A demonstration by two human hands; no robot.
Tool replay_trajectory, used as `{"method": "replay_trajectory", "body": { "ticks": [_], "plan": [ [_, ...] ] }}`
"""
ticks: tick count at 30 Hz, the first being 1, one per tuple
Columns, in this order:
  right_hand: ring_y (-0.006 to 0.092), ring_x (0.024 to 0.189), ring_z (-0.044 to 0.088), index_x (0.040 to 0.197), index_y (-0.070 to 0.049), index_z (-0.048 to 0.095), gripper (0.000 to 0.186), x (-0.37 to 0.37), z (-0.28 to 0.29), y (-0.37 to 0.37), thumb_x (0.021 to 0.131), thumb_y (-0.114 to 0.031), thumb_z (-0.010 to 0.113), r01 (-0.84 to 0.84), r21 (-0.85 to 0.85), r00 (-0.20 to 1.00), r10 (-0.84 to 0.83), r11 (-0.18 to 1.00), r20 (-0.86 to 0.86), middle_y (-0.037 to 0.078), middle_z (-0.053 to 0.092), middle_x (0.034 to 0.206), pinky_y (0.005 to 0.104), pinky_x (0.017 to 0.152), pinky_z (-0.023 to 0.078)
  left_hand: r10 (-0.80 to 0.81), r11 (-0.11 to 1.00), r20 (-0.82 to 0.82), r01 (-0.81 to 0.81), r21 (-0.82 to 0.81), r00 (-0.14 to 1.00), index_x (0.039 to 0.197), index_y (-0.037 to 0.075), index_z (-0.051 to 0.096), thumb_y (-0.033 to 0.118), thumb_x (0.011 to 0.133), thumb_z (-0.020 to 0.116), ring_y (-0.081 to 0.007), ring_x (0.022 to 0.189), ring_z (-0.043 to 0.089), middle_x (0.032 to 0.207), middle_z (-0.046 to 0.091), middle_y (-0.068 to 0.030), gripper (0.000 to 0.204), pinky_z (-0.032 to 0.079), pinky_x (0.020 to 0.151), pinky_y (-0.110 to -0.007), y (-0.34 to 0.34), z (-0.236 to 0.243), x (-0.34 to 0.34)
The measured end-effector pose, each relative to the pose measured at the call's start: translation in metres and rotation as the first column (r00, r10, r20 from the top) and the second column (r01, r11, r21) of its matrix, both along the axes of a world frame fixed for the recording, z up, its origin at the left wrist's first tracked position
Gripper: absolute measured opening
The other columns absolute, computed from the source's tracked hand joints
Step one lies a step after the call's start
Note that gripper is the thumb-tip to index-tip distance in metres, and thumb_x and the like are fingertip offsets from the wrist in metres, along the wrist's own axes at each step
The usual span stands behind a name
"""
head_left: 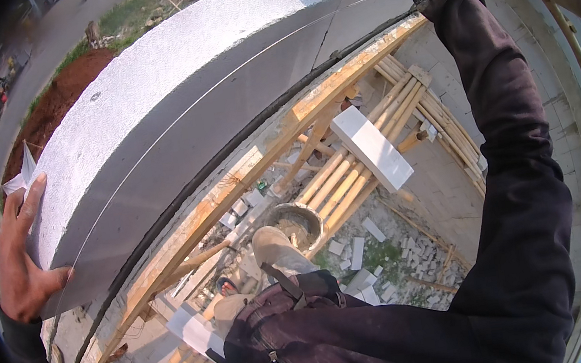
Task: The person scoops cement from a bucket and applies it to a long curved beam using a trowel. They smooth the surface and then place a white rectangular tile onto the wet cement, pressing it into place.
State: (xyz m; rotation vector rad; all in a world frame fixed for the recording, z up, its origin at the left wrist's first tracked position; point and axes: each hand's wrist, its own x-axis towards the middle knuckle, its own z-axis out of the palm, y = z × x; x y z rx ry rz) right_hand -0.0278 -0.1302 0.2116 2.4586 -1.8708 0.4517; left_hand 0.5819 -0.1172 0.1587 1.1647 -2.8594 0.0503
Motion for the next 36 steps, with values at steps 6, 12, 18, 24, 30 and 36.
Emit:
{"method": "replay_trajectory", "body": {
  "ticks": [6, 12, 18, 24, 30, 36],
  "plan": [
    [0.0181, 0.072, 0.068, 0.088, -0.002, 0.076, 0.019, 0.020, -0.006, 0.013, 0.075, -0.014, 0.077, 0.121, 0.074, 0.988, -0.113, 0.990, -0.103, 0.010, 0.074, 0.079, 0.0355, 0.067, 0.054, 0.034, 0.998, 0.009, -0.035, 0.056, 0.999, 0.151, 0.017, 0.041, 0.086, 0.053, 0.064, -0.0359, 0.113, 0.057, 0.121, 0.050, -0.0209, 0.122, 0.046, 0.099, -0.051, -0.006, 0.001, 0.002],
    [0.0218, 0.078, 0.070, 0.097, 0.000, 0.074, 0.024, 0.044, -0.026, 0.007, 0.085, -0.020, 0.067, 0.235, -0.122, 0.972, -0.234, 0.964, 0.027, 0.013, 0.074, 0.084, 0.0373, 0.072, 0.054, 0.113, 0.990, -0.007, -0.113, 0.082, 0.994, 0.149, 0.022, 0.044, 0.090, 0.048, 0.065, -0.0367, 0.113, 0.057, 0.118, 0.051, -0.0192, 0.124, 0.046, 0.102, -0.053, -0.004, -0.004, -0.005],
    [0.0302, 0.134, 0.047, 0.133, -0.002, 0.057, 0.052, 0.074, -0.090, -0.038, 0.096, -0.038, 0.058, 0.176, -0.011, 0.983, -0.175, 0.984, 0.054, 0.021, 0.053, 0.140, 0.0430, 0.112, 0.037, 0.032, 0.996, -0.109, -0.023, 0.082, 0.993, 0.147, 0.023, 0.047, 0.086, 0.048, 0.068, -0.0369, 0.116, 0.057, 0.122, 0.052, -0.0193, 0.120, 0.047, 0.103, -0.052, -0.013, -0.013, 0.001],
    [0.0203, 0.110, 0.061, 0.133, -0.007, 0.062, 0.055, 0.095, -0.067, -0.032, 0.100, -0.050, 0.050, 0.223, -0.013, 0.974, -0.223, 0.975, -0.025, 0.015, 0.066, 0.122, 0.0316, 0.102, 0.042, 0.145, 0.987, -0.267, -0.157, -0.026, 0.953, 0.128, 0.003, 0.056, 0.037, 0.079, 0.077, -0.0285, 0.108, 0.059, 0.114, 0.059, -0.0157, 0.063, 0.048, 0.098, -0.037, 0.068, 0.028, 0.051],
    [0.0211, 0.117, 0.058, 0.134, -0.008, 0.061, 0.049, 0.068, -0.078, -0.041, 0.103, -0.043, 0.048, 0.063, -0.079, 0.996, -0.067, 0.995, -0.052, 0.015, 0.063, 0.128, 0.0329, 0.106, 0.040, 0.580, 0.796, -0.327, -0.435, 0.421, 0.746, 0.089, 0.000, 0.065, 0.020, 0.075, 0.077, -0.0201, 0.077, 0.061, 0.081, 0.065, -0.0094, 0.027, 0.049, 0.075, -0.033, 0.155, -0.007, 0.107],
    [0.0195, 0.120, 0.056, 0.135, -0.007, 0.060, 0.046, 0.032, -0.079, -0.053, 0.105, -0.039, 0.047, 0.020, 0.030, 1.000, -0.020, 0.999, 0.001, 0.012, 0.062, 0.130, 0.0321, 0.106, 0.039, 0.553, 0.831, -0.557, -0.358, 0.427, 0.620, 0.154, 0.005, 0.026, 0.028, 0.066, 0.089, -0.0349, 0.142, 0.036, 0.151, 0.038, -0.0199, 0.111, 0.032, 0.117, -0.044, 0.089, -0.152, 0.121]
  ]
}}
